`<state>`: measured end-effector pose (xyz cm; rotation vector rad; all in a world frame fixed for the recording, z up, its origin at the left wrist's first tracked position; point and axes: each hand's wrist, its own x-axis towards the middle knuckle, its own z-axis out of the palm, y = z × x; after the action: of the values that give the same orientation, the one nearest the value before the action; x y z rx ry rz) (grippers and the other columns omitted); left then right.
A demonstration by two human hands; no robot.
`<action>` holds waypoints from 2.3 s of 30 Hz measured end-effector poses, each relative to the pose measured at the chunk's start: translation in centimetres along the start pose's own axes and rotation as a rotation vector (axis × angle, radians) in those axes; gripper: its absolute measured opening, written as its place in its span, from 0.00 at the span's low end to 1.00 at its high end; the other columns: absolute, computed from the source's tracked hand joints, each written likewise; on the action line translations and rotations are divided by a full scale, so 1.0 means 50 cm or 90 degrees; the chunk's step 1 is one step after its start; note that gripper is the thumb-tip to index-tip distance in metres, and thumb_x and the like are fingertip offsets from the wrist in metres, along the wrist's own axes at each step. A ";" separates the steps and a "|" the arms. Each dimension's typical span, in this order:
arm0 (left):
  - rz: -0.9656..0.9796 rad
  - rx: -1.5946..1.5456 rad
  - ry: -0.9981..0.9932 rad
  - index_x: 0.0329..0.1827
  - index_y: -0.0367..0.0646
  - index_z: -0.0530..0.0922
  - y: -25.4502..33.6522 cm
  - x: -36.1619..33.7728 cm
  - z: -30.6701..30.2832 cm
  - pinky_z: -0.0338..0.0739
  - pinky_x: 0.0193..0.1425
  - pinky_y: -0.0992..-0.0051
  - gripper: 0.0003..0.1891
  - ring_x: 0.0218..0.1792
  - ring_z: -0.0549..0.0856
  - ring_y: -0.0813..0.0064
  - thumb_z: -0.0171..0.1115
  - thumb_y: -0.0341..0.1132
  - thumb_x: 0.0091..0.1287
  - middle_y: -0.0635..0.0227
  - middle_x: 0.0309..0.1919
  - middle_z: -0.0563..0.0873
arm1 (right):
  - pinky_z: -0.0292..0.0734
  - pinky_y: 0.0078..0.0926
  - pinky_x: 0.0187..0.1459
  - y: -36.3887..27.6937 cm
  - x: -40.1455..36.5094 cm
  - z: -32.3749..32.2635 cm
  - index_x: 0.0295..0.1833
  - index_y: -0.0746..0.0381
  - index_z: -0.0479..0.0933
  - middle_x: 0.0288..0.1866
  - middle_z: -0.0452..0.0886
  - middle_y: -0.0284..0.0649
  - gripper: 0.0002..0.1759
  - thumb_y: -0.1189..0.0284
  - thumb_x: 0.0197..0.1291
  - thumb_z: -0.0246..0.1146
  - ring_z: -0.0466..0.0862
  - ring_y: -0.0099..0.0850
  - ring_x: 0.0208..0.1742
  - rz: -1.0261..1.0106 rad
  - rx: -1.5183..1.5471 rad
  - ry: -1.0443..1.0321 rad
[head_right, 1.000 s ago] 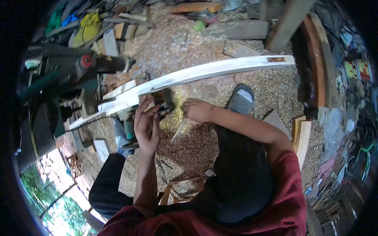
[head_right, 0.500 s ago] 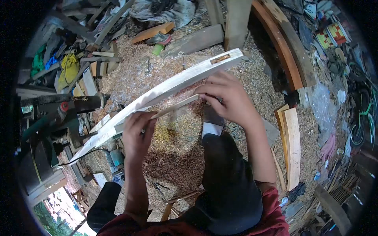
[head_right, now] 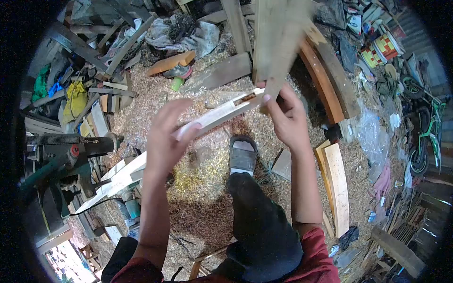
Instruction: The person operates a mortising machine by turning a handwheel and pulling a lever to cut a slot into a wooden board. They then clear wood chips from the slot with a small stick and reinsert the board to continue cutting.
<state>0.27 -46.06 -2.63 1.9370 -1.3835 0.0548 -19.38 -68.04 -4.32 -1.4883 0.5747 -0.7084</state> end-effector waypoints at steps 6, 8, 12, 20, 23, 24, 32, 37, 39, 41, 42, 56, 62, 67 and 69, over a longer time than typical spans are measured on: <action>-0.025 0.011 -0.092 0.69 0.38 0.84 0.015 0.000 0.078 0.82 0.71 0.54 0.28 0.66 0.87 0.48 0.78 0.34 0.67 0.51 0.66 0.88 | 0.82 0.23 0.54 0.021 0.047 -0.016 0.58 0.68 0.83 0.52 0.87 0.38 0.11 0.84 0.73 0.68 0.87 0.24 0.53 -0.112 -0.067 -0.007; -0.035 0.012 -0.087 0.69 0.39 0.84 0.008 0.001 0.090 0.82 0.70 0.54 0.27 0.66 0.87 0.48 0.78 0.33 0.66 0.52 0.65 0.89 | 0.84 0.26 0.58 0.019 0.057 -0.018 0.57 0.69 0.82 0.52 0.88 0.39 0.10 0.85 0.72 0.67 0.88 0.28 0.55 -0.108 -0.127 -0.061; -0.079 -0.006 -0.113 0.67 0.40 0.85 0.000 0.003 0.101 0.84 0.66 0.56 0.24 0.62 0.89 0.50 0.77 0.33 0.67 0.55 0.64 0.90 | 0.84 0.28 0.57 0.017 0.070 -0.009 0.56 0.68 0.84 0.52 0.89 0.39 0.09 0.83 0.73 0.68 0.89 0.28 0.54 -0.104 -0.117 -0.104; -0.127 -0.028 -0.129 0.68 0.44 0.86 -0.005 -0.001 0.111 0.88 0.57 0.59 0.24 0.54 0.93 0.52 0.76 0.32 0.68 0.58 0.59 0.93 | 0.85 0.30 0.56 0.011 0.083 0.004 0.53 0.66 0.88 0.49 0.92 0.40 0.08 0.79 0.71 0.72 0.91 0.29 0.53 -0.103 -0.259 -0.176; -0.135 -0.023 -0.141 0.68 0.45 0.86 -0.002 0.001 0.109 0.88 0.57 0.59 0.24 0.53 0.93 0.52 0.76 0.32 0.68 0.57 0.59 0.93 | 0.86 0.30 0.56 0.001 0.083 0.005 0.52 0.65 0.89 0.49 0.93 0.40 0.07 0.79 0.71 0.72 0.92 0.30 0.52 -0.116 -0.269 -0.175; -0.134 -0.018 -0.142 0.68 0.45 0.86 -0.002 0.001 0.108 0.88 0.57 0.59 0.24 0.53 0.93 0.52 0.76 0.33 0.68 0.58 0.59 0.93 | 0.86 0.30 0.56 0.000 0.084 0.002 0.52 0.65 0.89 0.49 0.93 0.40 0.07 0.79 0.71 0.72 0.92 0.30 0.52 -0.117 -0.269 -0.174; -0.122 -0.006 -0.132 0.68 0.45 0.87 -0.004 -0.001 0.110 0.89 0.56 0.59 0.23 0.53 0.93 0.53 0.76 0.34 0.69 0.58 0.59 0.93 | 0.86 0.32 0.55 0.010 0.091 -0.001 0.52 0.66 0.89 0.48 0.93 0.43 0.07 0.80 0.70 0.71 0.93 0.32 0.51 -0.156 -0.297 -0.233; -0.132 -0.026 -0.134 0.68 0.44 0.87 -0.003 -0.001 0.110 0.88 0.57 0.59 0.22 0.54 0.93 0.52 0.75 0.33 0.70 0.57 0.59 0.93 | 0.86 0.31 0.50 -0.006 0.109 -0.014 0.51 0.67 0.88 0.43 0.91 0.44 0.07 0.79 0.70 0.72 0.92 0.33 0.47 -0.085 -0.296 -0.221; -0.145 -0.031 -0.150 0.68 0.44 0.86 0.003 0.005 0.104 0.88 0.57 0.59 0.23 0.54 0.93 0.52 0.74 0.33 0.70 0.57 0.59 0.93 | 0.84 0.30 0.46 -0.001 0.113 -0.002 0.52 0.66 0.88 0.40 0.91 0.44 0.08 0.77 0.70 0.72 0.91 0.31 0.43 -0.145 -0.358 -0.262; -0.159 -0.035 -0.166 0.68 0.44 0.86 0.002 0.006 0.102 0.88 0.57 0.59 0.23 0.54 0.93 0.51 0.74 0.33 0.70 0.57 0.59 0.92 | 0.83 0.29 0.42 0.012 0.119 -0.013 0.52 0.66 0.88 0.38 0.90 0.43 0.09 0.76 0.70 0.73 0.91 0.30 0.40 -0.163 -0.405 -0.283; -0.145 -0.032 -0.149 0.68 0.45 0.86 -0.001 0.003 0.105 0.88 0.57 0.59 0.23 0.54 0.93 0.51 0.74 0.33 0.70 0.57 0.59 0.92 | 0.84 0.30 0.47 -0.008 0.118 -0.011 0.51 0.68 0.87 0.42 0.91 0.43 0.07 0.78 0.70 0.72 0.91 0.31 0.44 -0.134 -0.361 -0.277; -0.157 -0.021 -0.150 0.69 0.48 0.86 -0.001 0.003 0.109 0.88 0.56 0.59 0.23 0.54 0.93 0.53 0.75 0.34 0.70 0.60 0.59 0.93 | 0.83 0.32 0.40 -0.004 0.126 -0.013 0.50 0.66 0.88 0.38 0.89 0.46 0.07 0.77 0.69 0.73 0.90 0.34 0.39 -0.145 -0.421 -0.262; -0.147 -0.027 -0.139 0.69 0.48 0.86 -0.001 0.003 0.108 0.88 0.57 0.59 0.23 0.54 0.92 0.53 0.75 0.34 0.70 0.61 0.59 0.93 | 0.83 0.32 0.45 -0.013 0.120 -0.007 0.49 0.66 0.88 0.37 0.90 0.47 0.06 0.77 0.69 0.73 0.92 0.34 0.41 -0.162 -0.384 -0.243; -0.145 -0.030 -0.134 0.67 0.46 0.86 -0.001 0.002 0.109 0.87 0.57 0.58 0.22 0.54 0.92 0.52 0.75 0.33 0.70 0.59 0.59 0.93 | 0.81 0.32 0.41 -0.011 0.127 -0.013 0.49 0.66 0.87 0.38 0.89 0.45 0.07 0.76 0.68 0.73 0.90 0.34 0.39 -0.193 -0.358 -0.193; -0.135 -0.028 -0.127 0.67 0.46 0.86 -0.004 -0.001 0.113 0.88 0.56 0.59 0.23 0.53 0.92 0.53 0.75 0.33 0.69 0.60 0.57 0.92 | 0.80 0.33 0.40 -0.009 0.132 -0.024 0.49 0.66 0.88 0.38 0.89 0.46 0.07 0.76 0.68 0.73 0.89 0.34 0.37 -0.192 -0.451 -0.214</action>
<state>-1.64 -49.28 -6.84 2.0861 -1.2830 -0.2739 -15.80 -73.64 -3.35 -2.3351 0.3533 -0.4768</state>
